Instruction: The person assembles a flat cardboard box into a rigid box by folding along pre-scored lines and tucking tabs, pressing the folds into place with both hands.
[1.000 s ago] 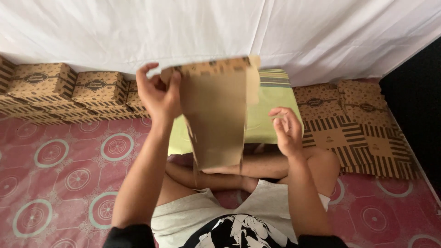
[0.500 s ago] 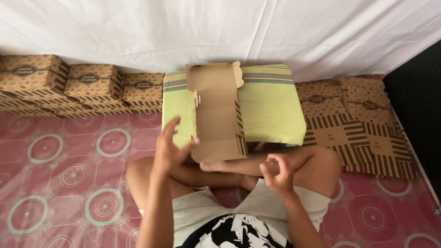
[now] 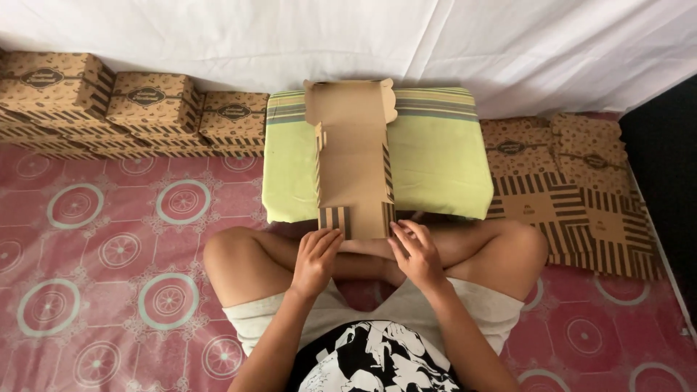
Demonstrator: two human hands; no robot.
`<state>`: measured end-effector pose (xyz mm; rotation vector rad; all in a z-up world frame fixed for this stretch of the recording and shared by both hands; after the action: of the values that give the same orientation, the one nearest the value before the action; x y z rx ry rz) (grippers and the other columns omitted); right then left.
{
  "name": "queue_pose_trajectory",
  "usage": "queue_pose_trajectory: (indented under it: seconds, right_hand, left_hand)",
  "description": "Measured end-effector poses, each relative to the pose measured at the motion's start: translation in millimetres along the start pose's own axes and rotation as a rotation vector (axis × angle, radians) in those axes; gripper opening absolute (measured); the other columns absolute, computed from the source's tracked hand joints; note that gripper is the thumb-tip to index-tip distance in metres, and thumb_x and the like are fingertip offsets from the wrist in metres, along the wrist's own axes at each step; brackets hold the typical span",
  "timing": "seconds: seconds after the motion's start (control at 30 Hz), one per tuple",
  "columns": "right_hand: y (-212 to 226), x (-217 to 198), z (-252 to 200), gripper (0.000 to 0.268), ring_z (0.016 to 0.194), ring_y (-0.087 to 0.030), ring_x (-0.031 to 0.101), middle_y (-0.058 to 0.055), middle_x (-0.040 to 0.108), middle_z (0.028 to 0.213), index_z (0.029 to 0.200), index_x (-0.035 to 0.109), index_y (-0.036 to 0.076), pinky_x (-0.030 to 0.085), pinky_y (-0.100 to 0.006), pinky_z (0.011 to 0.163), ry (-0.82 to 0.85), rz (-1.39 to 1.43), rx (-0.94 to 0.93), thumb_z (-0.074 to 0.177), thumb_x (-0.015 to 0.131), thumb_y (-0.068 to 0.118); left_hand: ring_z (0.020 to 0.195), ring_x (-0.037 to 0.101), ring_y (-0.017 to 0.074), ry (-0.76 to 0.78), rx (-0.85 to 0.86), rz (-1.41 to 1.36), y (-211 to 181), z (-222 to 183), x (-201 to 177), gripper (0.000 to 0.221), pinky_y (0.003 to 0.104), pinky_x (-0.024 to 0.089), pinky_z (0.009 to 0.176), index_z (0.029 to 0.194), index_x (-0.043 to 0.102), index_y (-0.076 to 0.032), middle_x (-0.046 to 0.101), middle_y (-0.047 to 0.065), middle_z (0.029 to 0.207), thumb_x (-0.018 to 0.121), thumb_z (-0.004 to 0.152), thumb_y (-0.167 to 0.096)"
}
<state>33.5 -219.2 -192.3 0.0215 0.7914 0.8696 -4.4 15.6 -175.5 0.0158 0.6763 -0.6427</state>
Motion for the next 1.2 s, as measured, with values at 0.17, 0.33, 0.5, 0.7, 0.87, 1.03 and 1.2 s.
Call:
queue_pose_trajectory:
  seconds: [0.17,0.33,0.5,0.7,0.87,1.03,1.2]
  right_hand:
    - [1.4,-8.5,14.5,0.027,0.091,-0.022,0.070,-0.006,0.068,0.109,0.116,0.078,0.011,0.061,-0.030,0.076,-0.043,-0.006,-0.004,0.089,0.076,0.009]
    - [3.4,-17.3,36.1,0.013,0.081,-0.021,0.069,-0.003,0.066,0.092,0.102,0.079,0.010,0.061,-0.030,0.072,-0.089,-0.007,-0.034,0.093,0.071,0.005]
    - [-5.3,-13.9,65.3,0.008,0.078,-0.027,0.064,-0.004,0.059,0.084,0.097,0.070,0.011,0.056,-0.037,0.070,-0.053,-0.069,-0.040,0.093,0.068,0.005]
    - [-0.2,-27.5,83.3,0.019,0.102,-0.033,0.060,-0.009,0.059,0.104,0.096,0.072,0.008,0.051,-0.045,0.091,0.206,0.020,0.051,0.080,0.081,0.014]
    - [3.2,-16.9,78.6,0.010,0.116,-0.036,0.051,-0.010,0.056,0.117,0.089,0.075,0.004,0.045,-0.048,0.102,0.238,-0.070,0.050,0.079,0.076,0.002]
    - [-15.1,-4.7,67.5,0.004,0.112,-0.030,0.044,-0.001,0.047,0.105,0.084,0.070,0.011,0.043,-0.045,0.095,0.226,-0.133,0.035,0.084,0.074,0.010]
    - [-11.8,-14.7,79.9,0.007,0.115,-0.032,0.044,-0.002,0.046,0.111,0.083,0.068,0.010,0.035,-0.046,0.104,0.119,-0.122,0.015,0.089,0.071,0.012]
  left_hand:
    - [0.101,0.069,0.0293,-0.066,0.004,-0.003,-6.0,25.8,-7.1,0.020,0.041,0.054,0.091,0.110,0.076,-0.003,0.072,0.012,0.108,0.061,0.097,-0.002]
    - [0.085,0.070,0.0268,-0.103,0.016,-0.006,7.7,41.1,-9.9,0.018,0.038,0.056,0.084,0.103,0.077,-0.004,0.070,0.009,0.091,0.059,0.098,-0.001]
    - [0.064,0.062,0.0268,0.036,0.075,-0.181,36.2,56.5,-3.2,0.022,0.037,0.055,0.071,0.101,0.073,-0.003,0.062,0.007,0.073,0.053,0.093,0.003]
    - [0.069,0.068,0.0198,0.200,0.161,0.117,28.6,80.1,-7.4,0.019,0.032,0.054,0.076,0.107,0.065,-0.012,0.065,0.001,0.073,0.055,0.093,-0.003]
    - [0.067,0.070,0.0199,0.276,0.162,0.198,26.2,64.8,28.0,0.017,0.033,0.054,0.073,0.105,0.062,-0.013,0.067,0.000,0.069,0.059,0.089,-0.009]
    - [0.062,0.072,0.0242,0.512,0.118,0.202,44.5,50.6,63.7,0.036,0.038,0.057,0.075,0.105,0.054,-0.016,0.070,0.002,0.065,0.069,0.072,-0.011]
    - [0.064,0.075,0.0233,0.617,0.134,0.322,40.8,88.8,65.3,0.045,0.039,0.049,0.094,0.107,0.052,-0.017,0.074,-0.001,0.070,0.073,0.069,-0.005]
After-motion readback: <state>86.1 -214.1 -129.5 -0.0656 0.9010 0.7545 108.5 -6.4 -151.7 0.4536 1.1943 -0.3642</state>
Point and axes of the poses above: each hand's wrist, its own z-axis towards the middle knuckle, its own x-axis out of the palm, y = z × x, the point moved 3 cm from there along z, towards the middle knuckle
